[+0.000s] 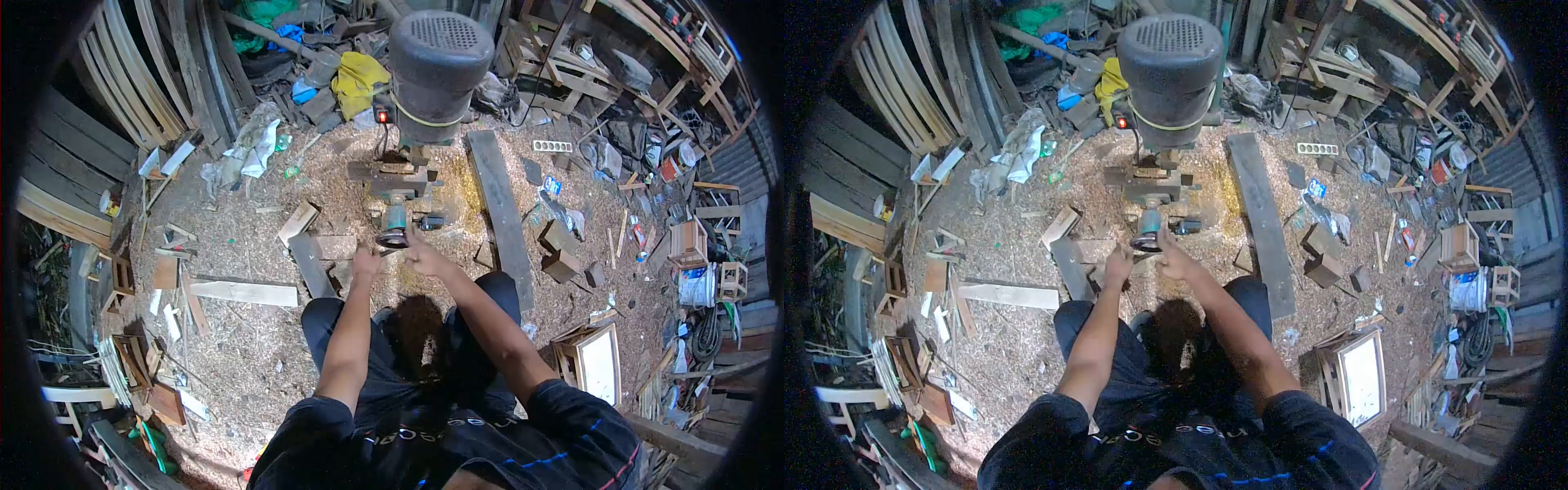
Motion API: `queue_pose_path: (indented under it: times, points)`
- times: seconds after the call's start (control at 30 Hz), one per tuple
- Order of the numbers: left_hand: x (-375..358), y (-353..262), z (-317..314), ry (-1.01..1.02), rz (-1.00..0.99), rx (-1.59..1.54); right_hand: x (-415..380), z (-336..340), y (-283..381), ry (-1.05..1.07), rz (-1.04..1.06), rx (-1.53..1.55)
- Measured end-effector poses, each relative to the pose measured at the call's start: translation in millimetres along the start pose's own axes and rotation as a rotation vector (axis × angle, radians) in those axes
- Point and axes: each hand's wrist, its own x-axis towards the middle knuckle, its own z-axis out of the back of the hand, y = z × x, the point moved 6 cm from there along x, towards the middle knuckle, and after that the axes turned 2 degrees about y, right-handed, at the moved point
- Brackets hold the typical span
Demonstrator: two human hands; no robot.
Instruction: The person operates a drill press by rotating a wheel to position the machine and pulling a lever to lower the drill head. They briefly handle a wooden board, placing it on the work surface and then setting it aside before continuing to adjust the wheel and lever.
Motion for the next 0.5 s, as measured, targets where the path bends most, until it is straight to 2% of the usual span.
queue_pose_path:
  times: [0.1, 0.3, 0.33, 0.4, 0.43, 0.47, 0.5]
  points:
    - [-25, -66, 63, -0.282, -0.304, -0.173, -4, 43, 13, -0.295, -0.07, 0.031]
    - [-63, -154, 123, -0.415, -0.648, -0.151, -25, 118, 71, -0.405, -0.026, -0.046]
    - [-64, -171, 139, -0.454, -0.652, -0.244, -30, 138, 87, -0.524, 0.029, -0.05]
    - [-87, -235, 211, -0.529, -0.647, -0.394, -30, 201, 121, -0.74, 0.081, -0.065]
    - [-91, -264, 243, -0.564, -0.638, -0.454, -24, 237, 143, -0.804, 0.174, 0.07]
    - [-101, -296, 275, -0.712, -0.751, -0.506, -20, 274, 168, -0.864, 0.266, 0.208]
    - [-108, -329, 305, -0.866, -0.872, -0.558, -16, 312, 195, -0.904, 0.223, 0.197]
